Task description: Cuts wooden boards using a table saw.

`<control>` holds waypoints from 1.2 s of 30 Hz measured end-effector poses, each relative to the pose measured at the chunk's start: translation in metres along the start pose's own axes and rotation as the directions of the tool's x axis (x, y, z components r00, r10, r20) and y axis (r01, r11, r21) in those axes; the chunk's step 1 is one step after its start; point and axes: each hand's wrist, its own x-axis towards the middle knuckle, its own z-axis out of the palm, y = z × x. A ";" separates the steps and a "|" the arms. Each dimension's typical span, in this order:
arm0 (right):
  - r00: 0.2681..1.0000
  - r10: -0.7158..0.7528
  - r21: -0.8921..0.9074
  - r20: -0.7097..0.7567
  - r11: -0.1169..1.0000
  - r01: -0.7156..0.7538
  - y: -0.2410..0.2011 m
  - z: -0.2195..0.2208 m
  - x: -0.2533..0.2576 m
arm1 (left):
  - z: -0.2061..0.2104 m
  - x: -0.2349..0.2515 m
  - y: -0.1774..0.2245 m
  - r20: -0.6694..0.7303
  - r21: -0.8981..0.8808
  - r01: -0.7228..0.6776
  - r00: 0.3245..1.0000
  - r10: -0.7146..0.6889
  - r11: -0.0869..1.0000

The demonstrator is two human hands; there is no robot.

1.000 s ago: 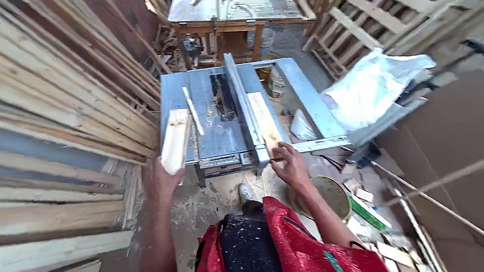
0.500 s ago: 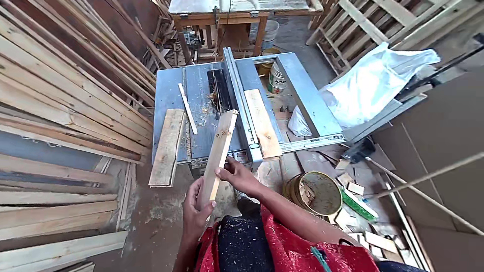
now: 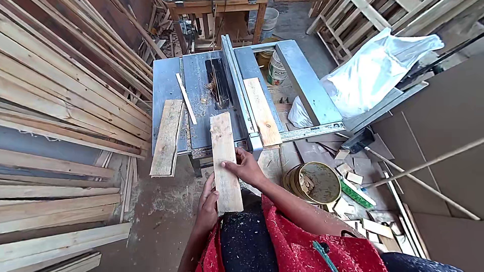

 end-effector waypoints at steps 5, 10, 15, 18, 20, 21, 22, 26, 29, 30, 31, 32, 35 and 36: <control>0.950 -0.310 -0.768 0.031 0.601 0.221 -0.003 -0.034 -0.017 | 0.008 0.020 -0.018 -0.043 0.291 0.023 0.999 -0.011 0.956; 0.913 -0.020 -0.913 0.407 -0.024 0.407 -0.018 -0.052 -0.004 | 0.055 0.063 -0.011 -0.049 0.667 0.049 0.999 -0.022 0.743; 0.883 0.097 -0.839 0.459 -0.278 0.467 -0.013 -0.059 0.043 | 0.069 0.100 0.024 -0.060 0.734 0.095 0.995 -0.075 0.672; 0.854 0.084 -0.795 0.514 -0.326 0.511 -0.022 -0.059 0.057 | 0.064 0.112 0.033 -0.048 0.809 0.104 0.993 -0.111 0.579; 0.860 0.088 -0.805 0.503 -0.314 0.503 -0.025 -0.058 0.059 | 0.054 0.108 0.037 -0.017 0.874 0.038 0.999 -0.047 0.485; 0.867 0.090 -0.813 0.491 -0.309 0.493 -0.026 -0.058 0.060 | 0.048 0.104 0.038 0.019 0.899 -0.022 1.000 0.011 0.438; 0.870 0.090 -0.818 0.485 -0.304 0.488 -0.026 -0.058 0.061 | 0.041 0.098 0.035 0.075 0.917 -0.096 0.995 0.070 0.387; 0.874 0.061 -0.830 0.482 -0.287 0.478 -0.029 -0.060 0.064 | 0.025 0.084 0.009 0.270 0.941 -0.298 0.947 0.171 0.162; 0.868 0.066 -0.822 0.492 -0.294 0.488 -0.031 -0.059 0.068 | 0.028 0.091 -0.002 0.313 0.939 -0.342 0.902 0.296 0.048; 0.870 0.082 -0.821 0.486 -0.298 0.487 -0.033 -0.060 0.070 | 0.028 0.095 -0.002 0.329 0.935 -0.354 0.892 0.308 0.026; 0.871 0.101 -0.820 0.480 -0.302 0.487 -0.034 -0.060 0.071 | 0.029 0.097 -0.003 0.338 0.932 -0.361 0.886 0.317 0.018; 0.870 0.114 -0.815 0.481 -0.309 0.491 -0.034 -0.059 0.073 | 0.030 0.098 -0.003 0.339 0.931 -0.364 0.885 0.319 0.019; 0.866 0.112 -0.808 0.487 -0.319 0.496 -0.035 -0.058 0.081 | 0.032 0.098 0.005 0.342 0.929 -0.370 0.881 0.328 0.025; 0.867 0.113 -0.809 0.486 -0.318 0.495 -0.035 -0.058 0.084 | 0.034 0.099 0.008 0.344 0.927 -0.374 0.878 0.333 0.028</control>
